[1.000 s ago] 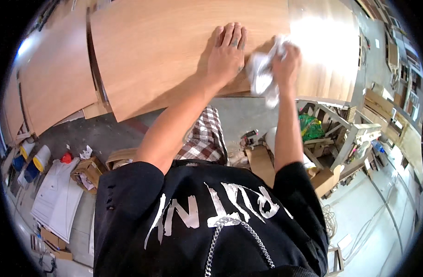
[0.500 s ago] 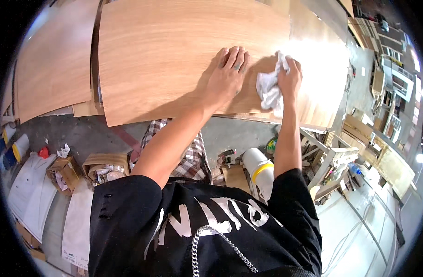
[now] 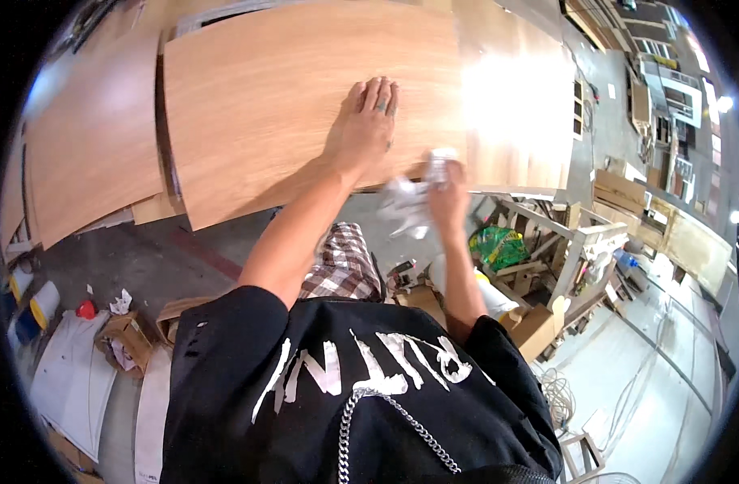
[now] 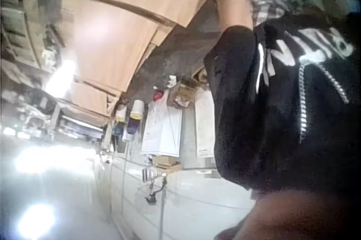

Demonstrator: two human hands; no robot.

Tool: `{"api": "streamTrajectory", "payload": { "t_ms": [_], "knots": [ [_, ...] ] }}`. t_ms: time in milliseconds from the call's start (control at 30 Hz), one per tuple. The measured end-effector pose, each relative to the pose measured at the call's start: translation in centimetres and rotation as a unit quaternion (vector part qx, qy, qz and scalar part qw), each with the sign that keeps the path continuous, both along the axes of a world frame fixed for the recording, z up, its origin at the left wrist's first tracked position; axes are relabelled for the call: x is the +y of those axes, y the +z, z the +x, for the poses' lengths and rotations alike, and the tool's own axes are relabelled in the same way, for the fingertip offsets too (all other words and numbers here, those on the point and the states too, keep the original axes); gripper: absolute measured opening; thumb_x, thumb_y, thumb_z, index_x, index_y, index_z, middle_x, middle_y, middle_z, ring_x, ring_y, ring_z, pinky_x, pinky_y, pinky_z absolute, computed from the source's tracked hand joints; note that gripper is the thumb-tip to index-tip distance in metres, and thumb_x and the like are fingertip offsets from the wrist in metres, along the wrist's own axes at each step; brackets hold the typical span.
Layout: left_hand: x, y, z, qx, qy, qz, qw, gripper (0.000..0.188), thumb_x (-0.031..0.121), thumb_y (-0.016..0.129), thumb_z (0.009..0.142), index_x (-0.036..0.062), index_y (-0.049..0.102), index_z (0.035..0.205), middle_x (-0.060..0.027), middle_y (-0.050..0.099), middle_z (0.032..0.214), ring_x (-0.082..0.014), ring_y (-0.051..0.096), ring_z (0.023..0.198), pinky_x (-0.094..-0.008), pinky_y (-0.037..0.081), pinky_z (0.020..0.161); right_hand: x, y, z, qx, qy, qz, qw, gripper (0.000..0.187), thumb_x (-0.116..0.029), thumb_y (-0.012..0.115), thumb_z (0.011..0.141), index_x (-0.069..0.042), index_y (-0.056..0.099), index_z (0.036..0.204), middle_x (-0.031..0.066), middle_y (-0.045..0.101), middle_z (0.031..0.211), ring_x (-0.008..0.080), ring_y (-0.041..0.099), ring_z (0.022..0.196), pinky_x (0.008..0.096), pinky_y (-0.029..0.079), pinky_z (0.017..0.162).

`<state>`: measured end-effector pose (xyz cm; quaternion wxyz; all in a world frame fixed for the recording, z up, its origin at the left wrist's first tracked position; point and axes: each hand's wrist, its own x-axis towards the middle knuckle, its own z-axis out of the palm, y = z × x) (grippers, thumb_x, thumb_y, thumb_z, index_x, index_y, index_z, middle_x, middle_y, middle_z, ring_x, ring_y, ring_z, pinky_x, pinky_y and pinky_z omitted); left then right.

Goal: The person positions wood panels onto a frame, wipes the surfaces with a cloth, and secures the panels to the frame using a pneumatic nail gun.

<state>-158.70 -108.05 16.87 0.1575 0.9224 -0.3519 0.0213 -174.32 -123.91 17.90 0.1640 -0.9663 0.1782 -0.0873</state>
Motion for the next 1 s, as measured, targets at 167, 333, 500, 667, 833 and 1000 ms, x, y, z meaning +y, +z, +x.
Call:
{"api": "streamTrajectory", "payload": {
  "t_ms": [167, 333, 500, 667, 833, 1000],
  "knots": [
    [1.2, 3.3, 0.4, 0.073, -0.022, 0.054, 0.996, 0.069, 0.018, 0.053, 0.088, -0.0040, 0.022, 0.145, -0.0191, 0.024, 0.152, -0.0283, 0.020, 0.142, -0.0427, 0.015, 0.117, 1.0, 2.2, 0.6, -0.008, -0.006, -0.008, 1.000, 0.029, -0.001, 0.061, 0.075, 0.002, 0.060, 0.104, 0.0175, 0.058, 0.108, 0.0381, 0.056, 0.101, 0.0421, 0.046, 0.086],
    [1.7, 0.7, 0.7, 0.065, -0.036, -0.064, 0.995, 0.054, 0.024, 0.046, 0.094, -0.0029, 0.033, 0.140, -0.0188, 0.038, 0.144, -0.0300, 0.034, 0.134, -0.0395, 0.025, 0.113, -1.5, 1.6, -1.0, 0.003, -0.024, -0.024, 0.999, 0.027, -0.008, 0.061, 0.078, 0.005, 0.061, 0.102, 0.0241, 0.061, 0.101, 0.0404, 0.058, 0.095, 0.0449, 0.046, 0.080],
    [2.3, 0.1, -2.9, 0.390, 0.066, -0.426, 0.813, 0.066, 0.047, 0.053, 0.092, 0.0007, 0.041, 0.137, -0.0200, 0.048, 0.135, -0.0316, 0.047, 0.125, -0.0395, 0.037, 0.104, -17.3, -2.0, -4.0, -0.057, -0.162, -0.017, 0.985, 0.049, -0.023, 0.056, 0.090, 0.005, 0.048, 0.129, 0.0286, 0.055, 0.122, 0.0403, 0.053, 0.113, 0.0437, 0.041, 0.097],
    [5.2, 2.6, -10.9, 0.261, 0.113, -0.472, 0.834, 0.069, 0.037, 0.065, 0.088, -0.0006, 0.035, 0.138, -0.0148, 0.052, 0.130, -0.0218, 0.051, 0.119, -0.0331, 0.040, 0.101, 2.8, 9.0, 3.5, -0.177, -0.139, 0.561, 0.797, 0.040, -0.019, 0.046, 0.098, -0.001, 0.043, 0.133, 0.0160, 0.056, 0.121, 0.0246, 0.055, 0.110, 0.0357, 0.045, 0.094],
    [12.7, 5.9, -10.8, 0.445, 0.164, -0.679, 0.560, 0.051, 0.039, 0.065, 0.090, 0.0043, 0.050, 0.124, -0.0016, 0.060, 0.107, -0.0121, 0.057, 0.095, -0.0271, 0.047, 0.080, 18.8, 4.3, 1.7, -0.061, 0.238, 0.502, 0.829, 0.046, -0.011, 0.051, 0.091, 0.001, 0.043, 0.134, 0.0211, 0.040, 0.138, 0.0320, 0.039, 0.129, 0.0400, 0.028, 0.109],
    [26.9, 6.5, -13.1, 0.355, 0.323, -0.706, 0.521, 0.030, 0.016, 0.064, 0.087, -0.0054, 0.063, 0.109, -0.0071, 0.067, 0.094, -0.0111, 0.062, 0.082, -0.0252, 0.049, 0.070, 28.8, 9.6, 0.8, -0.001, 0.494, 0.077, 0.866, 0.030, -0.016, 0.063, 0.078, -0.002, 0.063, 0.104, 0.0258, 0.044, 0.124, 0.0470, 0.036, 0.120, 0.0612, 0.020, 0.105]
  ]
}}
